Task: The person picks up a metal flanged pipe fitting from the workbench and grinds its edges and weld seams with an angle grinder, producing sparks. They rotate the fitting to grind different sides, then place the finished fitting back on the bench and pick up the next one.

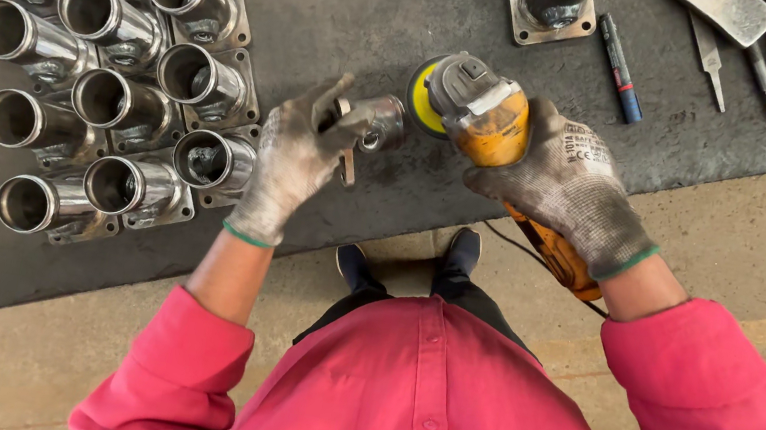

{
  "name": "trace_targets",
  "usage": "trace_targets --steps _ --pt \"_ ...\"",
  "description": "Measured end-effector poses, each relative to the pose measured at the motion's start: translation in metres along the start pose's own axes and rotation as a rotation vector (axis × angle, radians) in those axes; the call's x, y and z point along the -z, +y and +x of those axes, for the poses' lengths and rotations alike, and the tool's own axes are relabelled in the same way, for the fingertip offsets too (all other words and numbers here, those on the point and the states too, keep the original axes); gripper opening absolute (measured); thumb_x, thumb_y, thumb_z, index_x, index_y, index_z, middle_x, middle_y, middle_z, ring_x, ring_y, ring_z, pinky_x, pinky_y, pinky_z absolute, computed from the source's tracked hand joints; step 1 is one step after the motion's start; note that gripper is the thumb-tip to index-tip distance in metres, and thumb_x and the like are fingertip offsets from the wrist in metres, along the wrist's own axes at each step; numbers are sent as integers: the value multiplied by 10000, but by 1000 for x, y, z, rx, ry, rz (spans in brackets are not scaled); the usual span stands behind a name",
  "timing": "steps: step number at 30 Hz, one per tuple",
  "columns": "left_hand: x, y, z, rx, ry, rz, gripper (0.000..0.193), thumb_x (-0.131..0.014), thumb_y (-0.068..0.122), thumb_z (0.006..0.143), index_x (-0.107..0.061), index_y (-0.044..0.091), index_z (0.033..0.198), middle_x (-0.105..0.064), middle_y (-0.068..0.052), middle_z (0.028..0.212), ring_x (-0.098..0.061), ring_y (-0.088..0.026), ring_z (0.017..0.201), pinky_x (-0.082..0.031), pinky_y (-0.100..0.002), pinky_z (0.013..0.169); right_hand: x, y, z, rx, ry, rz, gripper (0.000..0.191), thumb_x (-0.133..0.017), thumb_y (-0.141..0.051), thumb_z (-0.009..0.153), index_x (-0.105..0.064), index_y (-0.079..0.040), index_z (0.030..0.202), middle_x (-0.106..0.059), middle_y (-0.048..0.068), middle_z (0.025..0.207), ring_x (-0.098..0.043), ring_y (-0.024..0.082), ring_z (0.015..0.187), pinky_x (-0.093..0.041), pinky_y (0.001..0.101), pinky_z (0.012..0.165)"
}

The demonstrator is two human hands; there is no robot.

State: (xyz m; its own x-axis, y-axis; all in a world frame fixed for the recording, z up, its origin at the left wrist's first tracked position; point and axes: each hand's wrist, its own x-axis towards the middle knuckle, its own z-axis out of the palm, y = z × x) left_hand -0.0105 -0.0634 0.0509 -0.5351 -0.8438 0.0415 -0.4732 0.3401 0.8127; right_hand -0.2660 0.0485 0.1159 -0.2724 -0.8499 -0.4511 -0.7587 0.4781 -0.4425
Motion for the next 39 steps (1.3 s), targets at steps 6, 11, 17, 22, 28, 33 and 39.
trace_targets --steps 6,11,17,22,28,33,39 --pt "-3 12 -11 149 0 15 632 -779 253 859 -583 30 1416 -755 -211 1086 -785 -211 826 -588 -347 752 4 -13 7 -18 1 -41 843 -904 -476 601 -569 -49 1247 -697 176 1150 -679 345 1074 -536 431 915" --pt "-7 13 -12 195 -1 37 622 -773 287 887 -583 51 1431 -763 -208 1035 -782 -236 900 -580 -353 811 6 -16 8 2 -11 -78 803 -892 -460 623 -572 -41 1229 -716 177 1138 -696 343 1075 -551 435 919" --pt "-7 5 -12 23 43 83 610 -784 277 901 -589 16 1417 -721 -218 1221 -744 -291 1056 -566 -360 890 6 -15 8 -18 -32 -169 829 -906 -482 668 -542 -46 1272 -687 174 1171 -675 328 1077 -542 424 935" --pt "-2 -10 3 83 1 45 601 -781 247 881 -602 -1 1399 -745 -215 1160 -736 -236 938 -573 -331 831 -5 5 -17 762 329 -793 549 -801 -285 849 -585 -366 1348 -641 113 1181 -701 213 987 -588 332 843" --pt "-6 -52 32 257 -83 -331 559 -753 193 894 -585 -60 1363 -769 -161 1033 -697 -110 792 -583 -256 693 -37 5 -46 323 90 -486 616 -783 -426 800 -550 -252 1344 -630 179 1055 -692 295 848 -597 451 721" --pt "-5 -64 46 311 -64 -518 548 -765 195 966 -595 -109 1389 -745 -136 1064 -680 -110 867 -581 -263 742 -60 -10 -59 59 -13 -397 708 -805 -461 770 -487 -126 1307 -657 173 1073 -696 377 910 -578 494 768" --pt "0 -46 -3 -548 99 43 916 -795 165 870 -238 -108 1543 -643 -348 1237 -646 -400 1117 -534 -428 944 -48 14 -53 180 29 -135 723 -835 -457 744 -492 -44 1229 -677 181 1069 -709 375 959 -577 457 819"
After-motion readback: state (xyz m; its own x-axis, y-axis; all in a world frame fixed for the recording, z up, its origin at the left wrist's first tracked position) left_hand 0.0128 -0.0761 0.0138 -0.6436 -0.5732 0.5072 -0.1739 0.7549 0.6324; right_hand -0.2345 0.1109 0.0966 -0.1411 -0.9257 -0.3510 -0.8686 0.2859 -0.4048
